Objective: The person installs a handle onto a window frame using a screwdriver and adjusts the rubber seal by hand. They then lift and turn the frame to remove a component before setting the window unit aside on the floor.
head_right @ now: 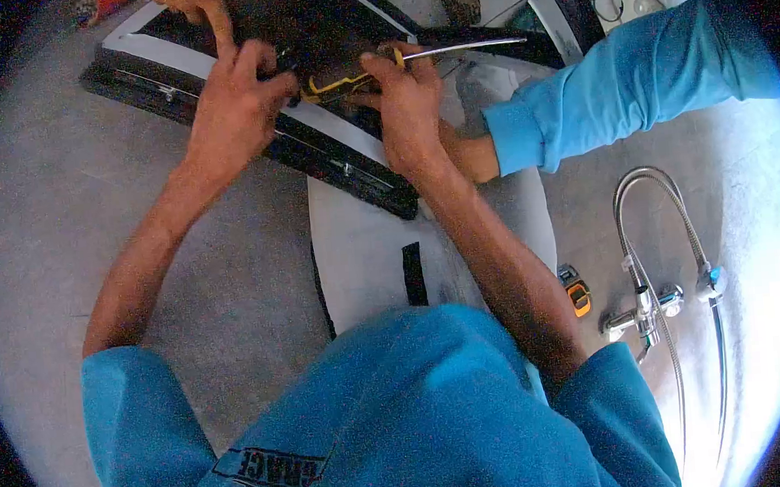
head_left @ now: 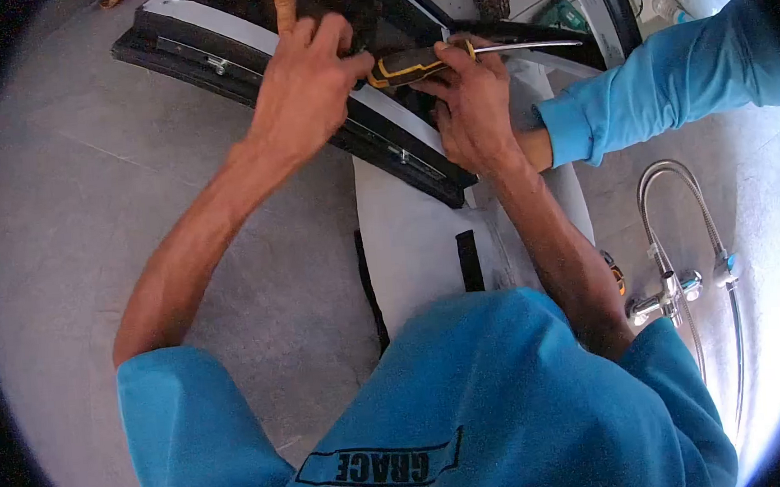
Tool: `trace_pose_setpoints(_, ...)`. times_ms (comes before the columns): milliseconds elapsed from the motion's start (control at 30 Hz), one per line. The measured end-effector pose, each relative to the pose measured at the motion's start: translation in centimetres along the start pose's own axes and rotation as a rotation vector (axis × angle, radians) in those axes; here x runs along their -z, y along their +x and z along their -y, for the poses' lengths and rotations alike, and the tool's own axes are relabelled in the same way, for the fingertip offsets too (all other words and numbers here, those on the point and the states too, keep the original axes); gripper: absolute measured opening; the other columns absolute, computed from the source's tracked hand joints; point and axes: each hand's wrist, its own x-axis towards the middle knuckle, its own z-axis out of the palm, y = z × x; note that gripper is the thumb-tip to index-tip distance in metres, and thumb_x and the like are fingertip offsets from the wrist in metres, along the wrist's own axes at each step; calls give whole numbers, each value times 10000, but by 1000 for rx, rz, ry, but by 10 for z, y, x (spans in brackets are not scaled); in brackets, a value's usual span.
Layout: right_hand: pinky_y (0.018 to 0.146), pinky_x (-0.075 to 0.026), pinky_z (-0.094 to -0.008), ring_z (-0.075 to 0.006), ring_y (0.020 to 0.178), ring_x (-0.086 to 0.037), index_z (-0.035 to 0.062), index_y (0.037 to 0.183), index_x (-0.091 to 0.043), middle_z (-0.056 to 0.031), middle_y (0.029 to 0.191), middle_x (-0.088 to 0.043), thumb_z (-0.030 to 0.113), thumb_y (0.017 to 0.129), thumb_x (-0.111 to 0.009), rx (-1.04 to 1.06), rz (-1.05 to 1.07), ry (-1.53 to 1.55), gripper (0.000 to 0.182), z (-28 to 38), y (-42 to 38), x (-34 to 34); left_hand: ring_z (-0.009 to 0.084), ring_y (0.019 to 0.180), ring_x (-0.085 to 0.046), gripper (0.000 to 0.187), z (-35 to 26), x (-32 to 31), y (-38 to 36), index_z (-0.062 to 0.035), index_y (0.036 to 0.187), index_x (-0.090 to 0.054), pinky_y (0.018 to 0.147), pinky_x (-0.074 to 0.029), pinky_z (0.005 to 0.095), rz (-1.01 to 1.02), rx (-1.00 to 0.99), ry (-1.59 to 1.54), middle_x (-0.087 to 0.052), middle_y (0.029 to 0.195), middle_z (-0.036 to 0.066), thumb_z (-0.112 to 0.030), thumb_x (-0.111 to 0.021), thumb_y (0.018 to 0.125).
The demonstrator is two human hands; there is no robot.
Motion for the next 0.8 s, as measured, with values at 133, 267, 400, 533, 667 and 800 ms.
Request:
trace_pose_setpoints(133,662,-491,-296,-162,808,-566,29,968,-544,-58,882,-566,44,780,-591,-20,-69,-139,195,14,3,-14,258,889,-493,245,-10,-3,-8,-95,903,-653,760,-431,383,44,16,92,-514,927,92,-51,-606,667)
trace_pose_setpoints(267,626,-459,-262,-168,694,-582,21,891,-591,-62,752,-614,35,729,-592,117,133,-188,162,23,19,-14,222,830,-496,323,-16,9,-12,-84,981,-641,700,-406,349,79,-17,169,-505,799,60,-245,-657,701)
trace_pose_setpoints(400,522,-446,-279,-150,567,-552,-18,804,-621,-92,700,-613,102,740,-620,-37,281,-519,137,51,46,-18,217,880,-465,613,-18,19,-29,-136,1171,-561,786,-392,376,170,97,86,-478,859,61,-433,-705,654)
trace_pose_setpoints(533,421,-377,-244,-99,461,-475,18,837,-614,-27,605,-554,262,781,-682,-383,358,-732,260,40,66,-37,262,911,-426,719,-7,8,-43,-268,1288,-481,886,-343,446,82,85,139,-439,923,86,-520,-649,635)
trace_pose_setpoints(667,414,-377,-250,-89,444,-430,26,736,-574,11,565,-483,317,762,-723,-441,354,-480,327,21,94,-42,271,961,-423,705,-3,10,-46,-331,1307,-445,937,-303,502,104,66,165,-425,974,84,-429,-681,650)
trace_pose_setpoints(800,435,-390,-248,-89,462,-428,19,737,-582,2,576,-490,268,767,-717,-467,376,-593,285,15,113,-48,210,911,-416,768,6,-2,-47,-342,1324,-398,880,-329,450,75,-8,300,-410,923,39,-265,-759,651)
